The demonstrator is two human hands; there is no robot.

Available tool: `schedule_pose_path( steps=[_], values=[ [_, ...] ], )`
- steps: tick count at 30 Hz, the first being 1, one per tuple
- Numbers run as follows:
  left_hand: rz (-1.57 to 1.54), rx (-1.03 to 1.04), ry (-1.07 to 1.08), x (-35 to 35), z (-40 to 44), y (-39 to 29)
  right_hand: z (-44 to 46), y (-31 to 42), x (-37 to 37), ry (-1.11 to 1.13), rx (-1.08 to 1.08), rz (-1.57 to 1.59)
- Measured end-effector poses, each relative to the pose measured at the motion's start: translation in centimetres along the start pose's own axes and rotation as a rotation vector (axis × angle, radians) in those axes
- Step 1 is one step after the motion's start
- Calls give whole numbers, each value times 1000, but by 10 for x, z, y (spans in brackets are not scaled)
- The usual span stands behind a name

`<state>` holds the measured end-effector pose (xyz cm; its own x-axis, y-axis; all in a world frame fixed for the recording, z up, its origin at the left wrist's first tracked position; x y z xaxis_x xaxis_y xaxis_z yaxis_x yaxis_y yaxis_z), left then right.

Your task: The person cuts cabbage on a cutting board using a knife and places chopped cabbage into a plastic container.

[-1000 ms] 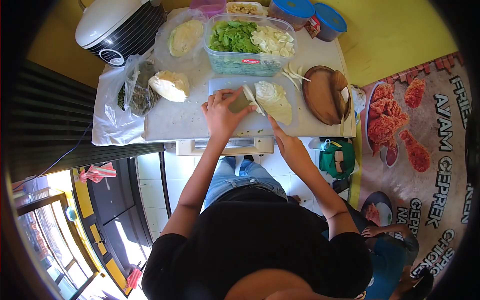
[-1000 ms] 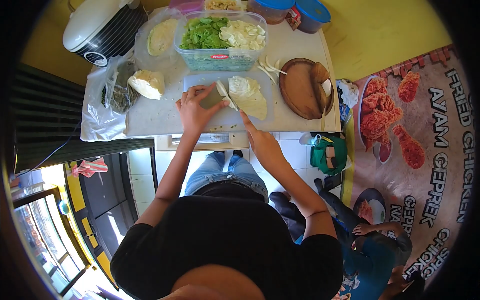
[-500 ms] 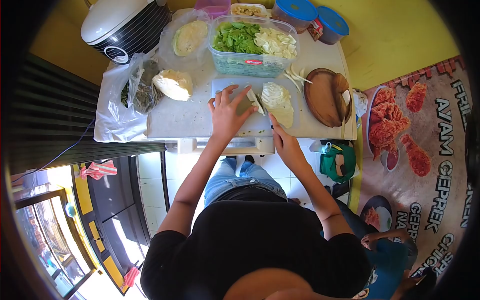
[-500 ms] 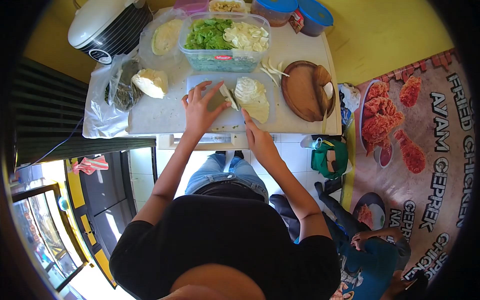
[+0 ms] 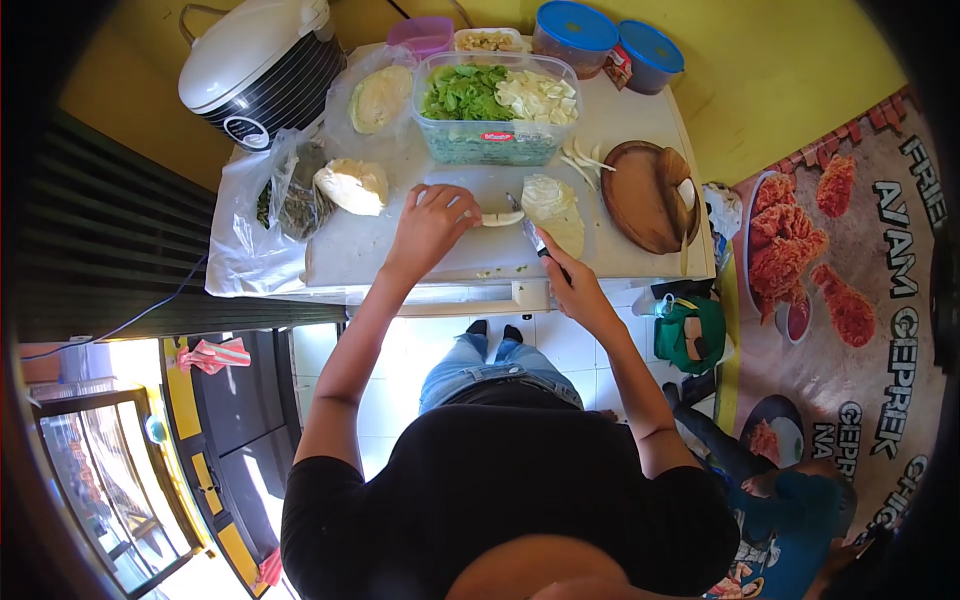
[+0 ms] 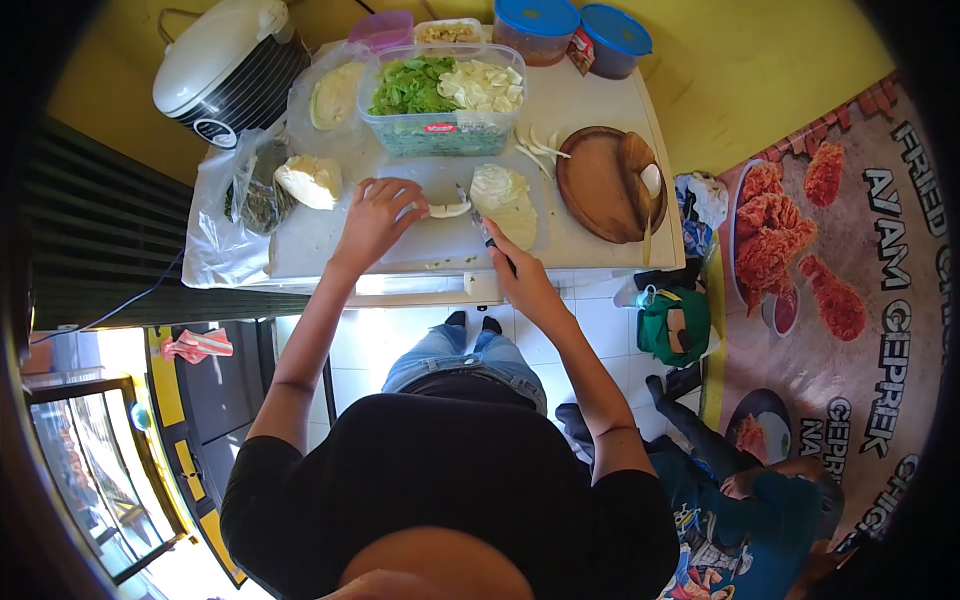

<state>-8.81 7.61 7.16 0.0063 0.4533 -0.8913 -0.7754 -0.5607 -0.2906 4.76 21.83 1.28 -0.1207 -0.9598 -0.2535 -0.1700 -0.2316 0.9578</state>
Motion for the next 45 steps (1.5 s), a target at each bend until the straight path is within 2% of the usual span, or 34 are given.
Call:
schedule_pose_path(
  steps=[1,5,8,9,11,12,14,15,17,20,23,26,29,34,36,37,41,45],
  values=[
    [-57,-27,72,3,-1,1,-3,0,0,4,7,55],
    [-235,-93,35,-7,-3,-3,-20,6,-19,-71,32,133],
    [-297,-164,256,13,-4,-4,-36,0,-41,-156,32,157],
    [-297,-152,258,15,-2,-9,-42,-4,-50,-196,62,169],
    [-590,-245,183,12,5,-11,-50,-11,-61,-248,88,184],
    [-592,-233,187,15,12,-19,-53,-15,-67,-285,81,195],
    [-587,-143,-38,0,27,-39,-58,-25,-73,-330,73,206],
    [-589,-135,-36,7,35,-50,-59,-31,-75,-347,67,229],
    [-580,-77,-238,7,54,-68,-60,-34,-80,-371,58,252],
    [-572,-100,-290,30,88,-83,-59,-38,-82,-372,86,255],
    [-494,-176,-169,67,103,-82,-55,-42,-83,-390,83,295],
    [-498,-141,-137,54,93,-86,-49,-43,-84,-357,88,275],
    [-580,-109,-118,19,73,-53,-41,-40,-82,-321,47,265],
    [-616,-206,25,23,39,-24,-30,-34,-74,-266,33,198],
    [-465,6,67,29,33,-45,-28,-33,-68,-239,30,197],
    [-399,29,124,36,30,-50,-26,-32,-64,-219,28,197],
    [-365,62,176,51,16,-57,-25,-26,-57,-202,11,184],
    [-69,-38,56,34,-13,-60,-29,-21,-54,-202,41,166]
  ],
)
Point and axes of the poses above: each hand's wrist, its own z-axis towards the middle knuckle, its own x-axis out of the palm, y = z × x, the point moved 9 cm from there along z, towards the middle knuckle, and after that the axes turned 7 degrees about -x, right-handed, at the moved point
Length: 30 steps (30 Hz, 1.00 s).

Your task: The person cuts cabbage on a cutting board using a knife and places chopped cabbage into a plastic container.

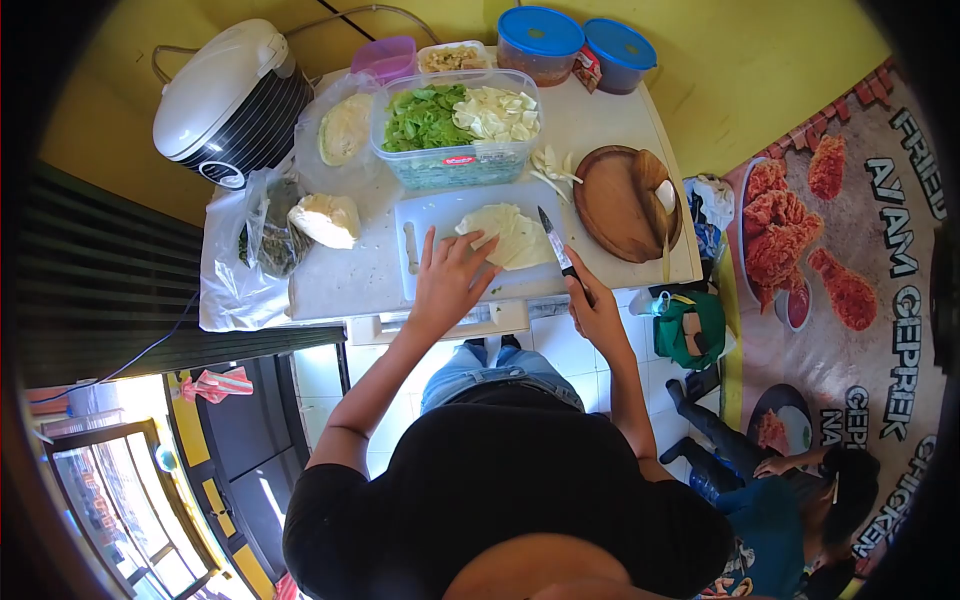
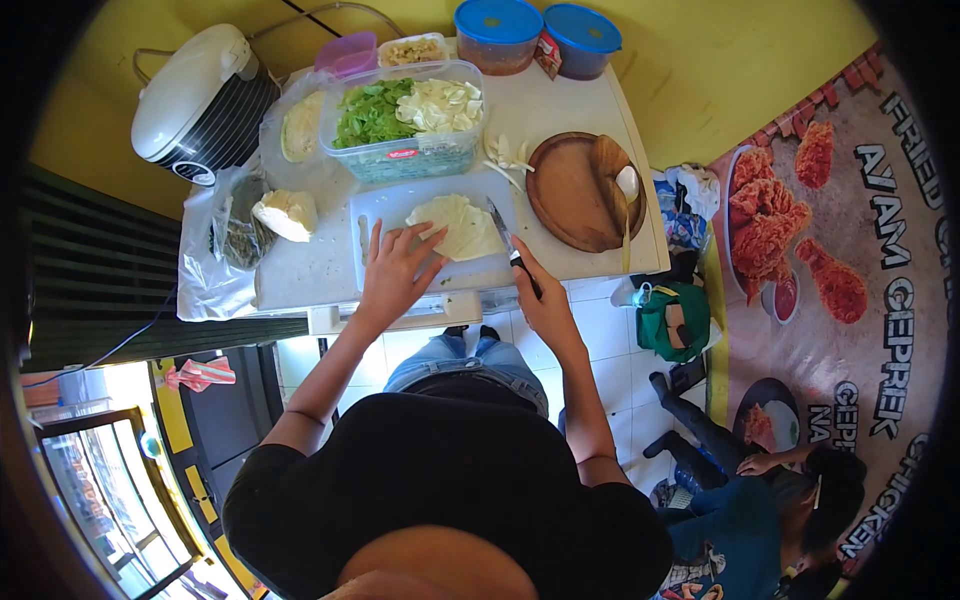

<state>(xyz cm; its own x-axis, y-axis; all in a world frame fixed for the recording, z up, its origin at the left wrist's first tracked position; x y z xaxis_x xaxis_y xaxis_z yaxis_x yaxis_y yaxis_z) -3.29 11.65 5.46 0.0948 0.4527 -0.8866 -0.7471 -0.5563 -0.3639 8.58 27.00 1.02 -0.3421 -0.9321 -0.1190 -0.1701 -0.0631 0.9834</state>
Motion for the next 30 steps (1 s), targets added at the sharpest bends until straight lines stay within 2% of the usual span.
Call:
schedule_pose_path(
  steps=[3,9,10,12,13,15,16,23,26,28,30],
  values=[
    [78,-92,-79,-9,-21,-6,-3,-1,6,-1,-20,4],
    [-91,-326,-90,-27,-22,1,-5,3,31,50,-39,-16],
    [-89,-330,-93,-27,-18,5,-5,4,35,68,-55,-26],
    [-269,-105,-114,-27,-8,-3,-1,-1,40,71,-57,-56],
    [-266,-108,-115,-20,-12,4,0,-3,43,68,-56,-86],
    [-27,-71,-39,0,-17,11,1,0,46,56,-45,-81],
    [-28,-71,-41,2,-19,11,1,1,46,40,-33,-77],
    [67,-308,-194,0,-25,15,3,4,53,-18,-86,-78],
    [32,-344,-231,0,-26,19,6,18,66,86,-139,-271],
    [15,-351,-242,-2,-26,23,6,36,74,72,-354,-349],
    [-40,-340,-240,-5,-25,29,11,37,80,115,-291,-430]
  ],
)
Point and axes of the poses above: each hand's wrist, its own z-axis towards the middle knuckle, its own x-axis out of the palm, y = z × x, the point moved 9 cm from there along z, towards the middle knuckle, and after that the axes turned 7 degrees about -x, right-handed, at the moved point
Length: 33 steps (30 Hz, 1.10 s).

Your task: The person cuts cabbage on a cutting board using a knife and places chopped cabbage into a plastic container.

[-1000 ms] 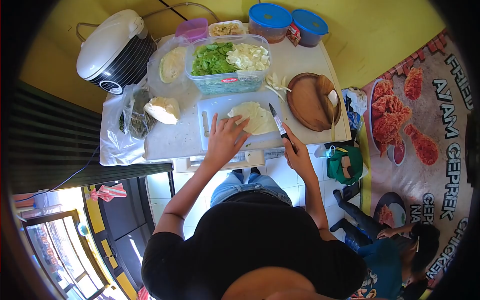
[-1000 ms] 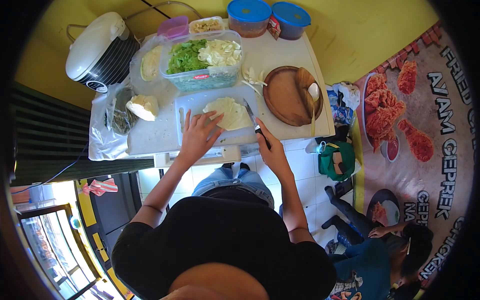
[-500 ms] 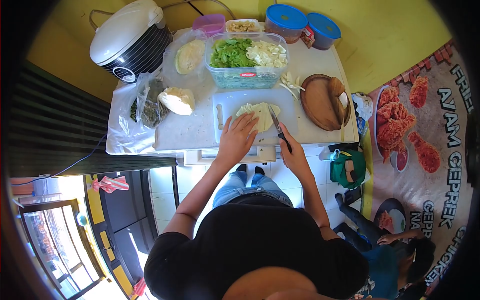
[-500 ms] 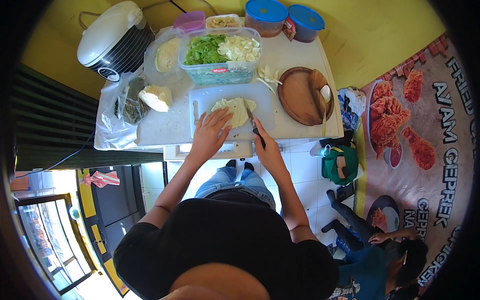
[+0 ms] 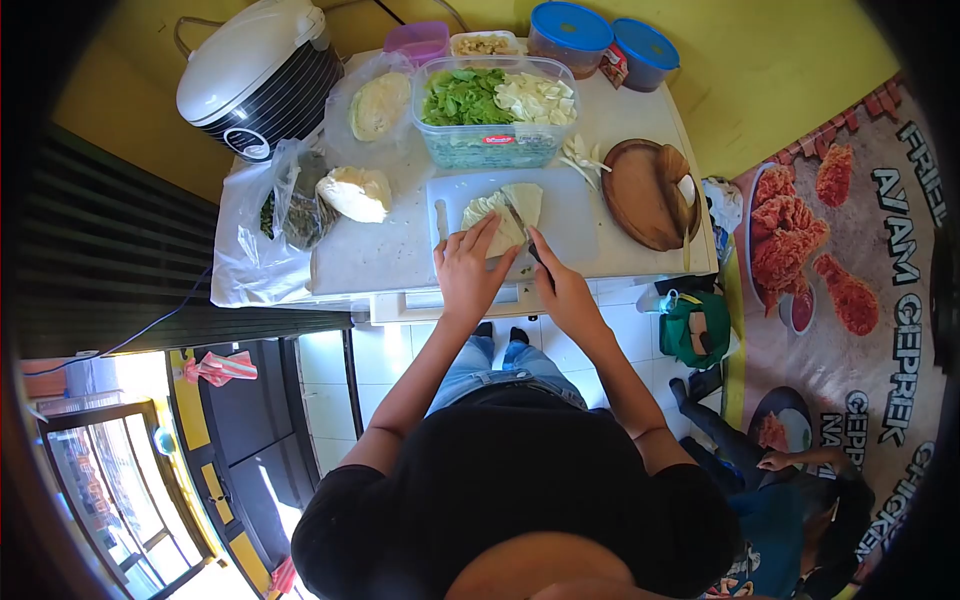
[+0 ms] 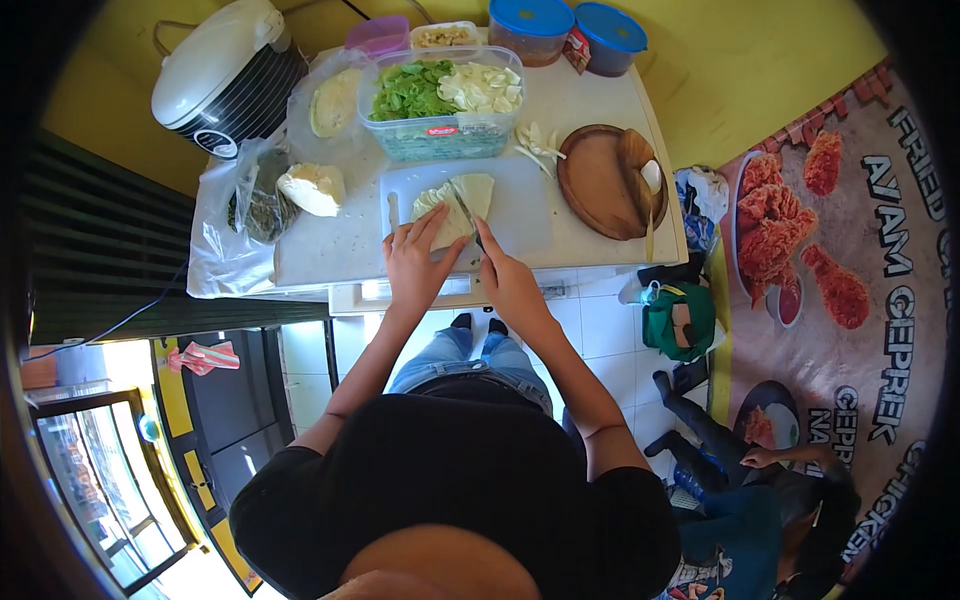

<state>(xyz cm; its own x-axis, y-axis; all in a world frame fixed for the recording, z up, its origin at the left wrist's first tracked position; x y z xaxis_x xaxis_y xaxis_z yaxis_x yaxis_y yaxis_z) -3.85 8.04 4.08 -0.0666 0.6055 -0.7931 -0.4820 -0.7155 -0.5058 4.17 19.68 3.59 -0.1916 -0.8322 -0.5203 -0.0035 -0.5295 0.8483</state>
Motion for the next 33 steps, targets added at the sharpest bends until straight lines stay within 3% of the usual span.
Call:
schedule_pose_path(
  steps=[7,13,18,25,33],
  values=[
    [-47,10,11,-2,-1,1,-4,2,13,109,6,-321],
    [-54,18,30,-1,-2,3,16,-3,27,122,3,-395],
    [-28,15,30,0,-3,3,32,-3,26,117,-9,-397],
    [-65,-18,43,3,-5,3,-41,-2,8,119,47,-315],
    [26,49,36,-1,-3,2,-42,-5,4,138,33,-309]
  ],
)
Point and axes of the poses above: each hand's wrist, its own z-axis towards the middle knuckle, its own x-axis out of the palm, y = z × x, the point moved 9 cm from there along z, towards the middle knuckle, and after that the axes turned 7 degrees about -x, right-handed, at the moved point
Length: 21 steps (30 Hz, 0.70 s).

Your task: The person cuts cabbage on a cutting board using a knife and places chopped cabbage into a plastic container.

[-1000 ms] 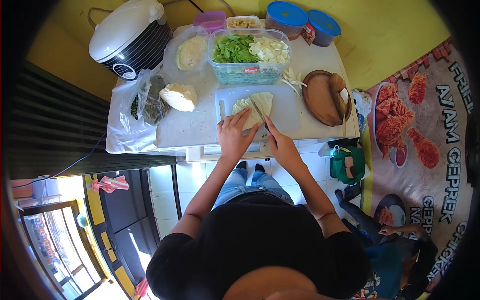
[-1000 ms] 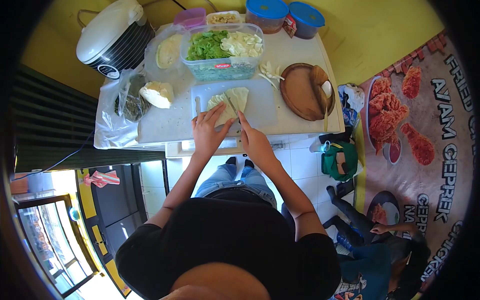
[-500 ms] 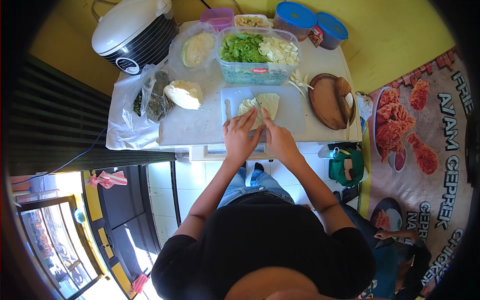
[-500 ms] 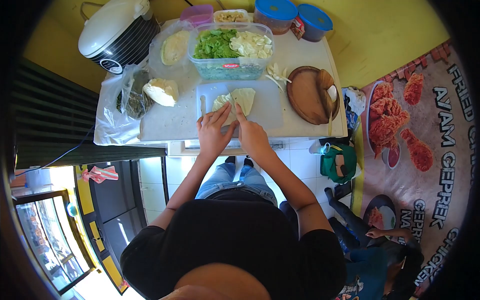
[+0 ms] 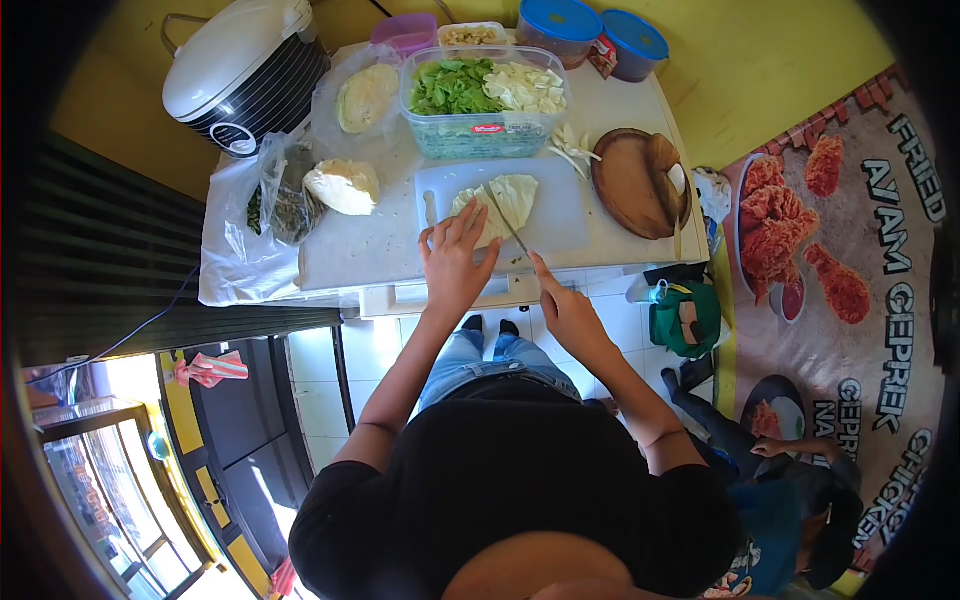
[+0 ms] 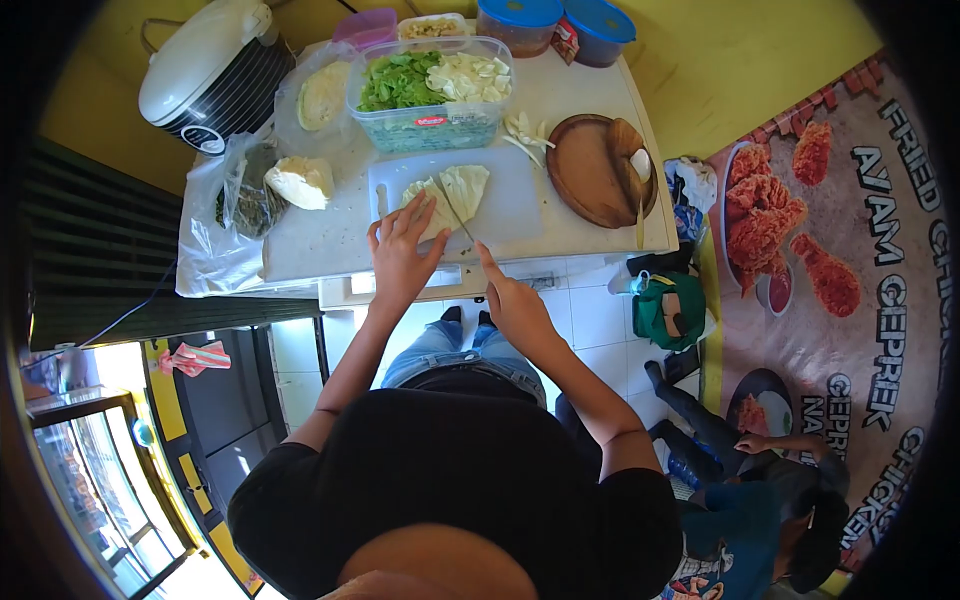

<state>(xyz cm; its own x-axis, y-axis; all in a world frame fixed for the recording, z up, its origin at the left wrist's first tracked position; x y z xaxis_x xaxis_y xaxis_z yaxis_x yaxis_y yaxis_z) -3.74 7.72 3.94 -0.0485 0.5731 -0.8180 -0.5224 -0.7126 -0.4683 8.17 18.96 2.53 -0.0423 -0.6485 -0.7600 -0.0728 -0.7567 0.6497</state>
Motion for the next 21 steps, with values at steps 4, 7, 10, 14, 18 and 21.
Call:
schedule_pose_path(
  steps=[4,7,10,14,18,21],
  values=[
    [63,2,4,3,1,-1,-14,2,6,-12,8,-13],
    [85,-52,-87,-4,6,16,-22,-2,8,18,57,0],
    [14,-53,-52,-13,11,26,-24,-10,4,6,81,132],
    [-49,68,-71,-25,18,11,-17,-6,-15,-34,116,394],
    [-139,242,88,-10,29,-4,-5,-14,-21,-153,134,497],
    [-116,358,137,5,28,-14,10,-21,-14,-124,187,454]
  ],
)
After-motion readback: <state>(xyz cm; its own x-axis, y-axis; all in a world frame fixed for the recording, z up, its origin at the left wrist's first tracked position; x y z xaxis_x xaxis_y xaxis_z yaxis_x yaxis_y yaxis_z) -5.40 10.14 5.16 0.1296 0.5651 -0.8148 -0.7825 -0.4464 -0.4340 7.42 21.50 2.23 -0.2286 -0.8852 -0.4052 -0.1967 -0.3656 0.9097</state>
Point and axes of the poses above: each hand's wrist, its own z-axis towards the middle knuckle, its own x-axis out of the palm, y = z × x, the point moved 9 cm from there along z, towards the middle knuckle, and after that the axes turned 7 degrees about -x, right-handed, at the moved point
